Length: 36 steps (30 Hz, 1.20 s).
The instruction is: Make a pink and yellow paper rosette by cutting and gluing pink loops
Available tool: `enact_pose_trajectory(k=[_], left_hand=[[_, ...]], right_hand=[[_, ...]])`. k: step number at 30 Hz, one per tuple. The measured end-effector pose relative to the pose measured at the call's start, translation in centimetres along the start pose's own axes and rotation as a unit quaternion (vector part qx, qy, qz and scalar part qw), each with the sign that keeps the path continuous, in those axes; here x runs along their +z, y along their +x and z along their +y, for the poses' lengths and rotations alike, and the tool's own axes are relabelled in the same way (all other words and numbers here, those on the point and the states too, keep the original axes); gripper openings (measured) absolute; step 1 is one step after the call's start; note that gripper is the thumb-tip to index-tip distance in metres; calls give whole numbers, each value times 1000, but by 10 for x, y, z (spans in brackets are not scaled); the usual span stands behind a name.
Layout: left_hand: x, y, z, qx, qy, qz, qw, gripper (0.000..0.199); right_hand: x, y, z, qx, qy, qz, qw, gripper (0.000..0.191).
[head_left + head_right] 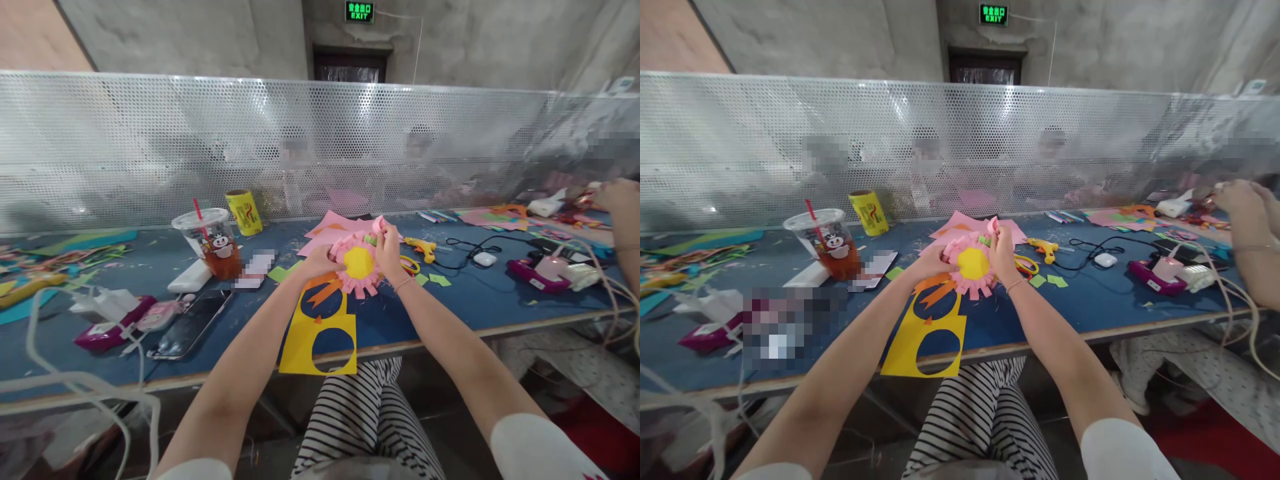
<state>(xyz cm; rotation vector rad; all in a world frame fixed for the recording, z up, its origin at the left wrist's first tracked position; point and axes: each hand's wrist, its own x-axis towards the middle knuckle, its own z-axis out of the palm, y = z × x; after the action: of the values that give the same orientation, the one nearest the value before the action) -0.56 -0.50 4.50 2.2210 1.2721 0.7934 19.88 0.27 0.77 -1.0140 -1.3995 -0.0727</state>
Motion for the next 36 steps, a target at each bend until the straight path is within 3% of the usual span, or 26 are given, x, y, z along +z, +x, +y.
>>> enact_pose_trajectory(k=[3, 6, 8, 11, 16, 27, 32, 36], left_hand=[[1, 0, 5, -3, 35, 52, 998, 24], [2, -2, 8, 53, 102, 145, 983, 12], [2, -5, 9, 114, 167, 210, 956, 6], [0, -9, 8, 202, 254, 268, 907, 13], [-5, -13, 1, 275, 303, 278, 869, 23], [-8, -8, -17, 262, 302, 279, 873, 21], [-8, -7, -16, 271, 313, 272, 868, 21], [-6, -7, -15, 278, 313, 266, 868, 22]], right_hand=[[-5, 5, -3, -28, -23, 24, 999, 9], [-17, 11, -14, -62, -41, 84, 994, 8], [-27, 16, -23, -87, -49, 115, 988, 7], [-41, 19, -36, -137, -51, 116, 982, 4], [-46, 16, -45, -197, -31, 19, 980, 5], [-34, 5, -50, -260, -32, -240, 935, 20], [-26, 4, -48, -249, -23, -290, 924, 24], [-23, 2, -50, -192, 12, -303, 933, 30]])
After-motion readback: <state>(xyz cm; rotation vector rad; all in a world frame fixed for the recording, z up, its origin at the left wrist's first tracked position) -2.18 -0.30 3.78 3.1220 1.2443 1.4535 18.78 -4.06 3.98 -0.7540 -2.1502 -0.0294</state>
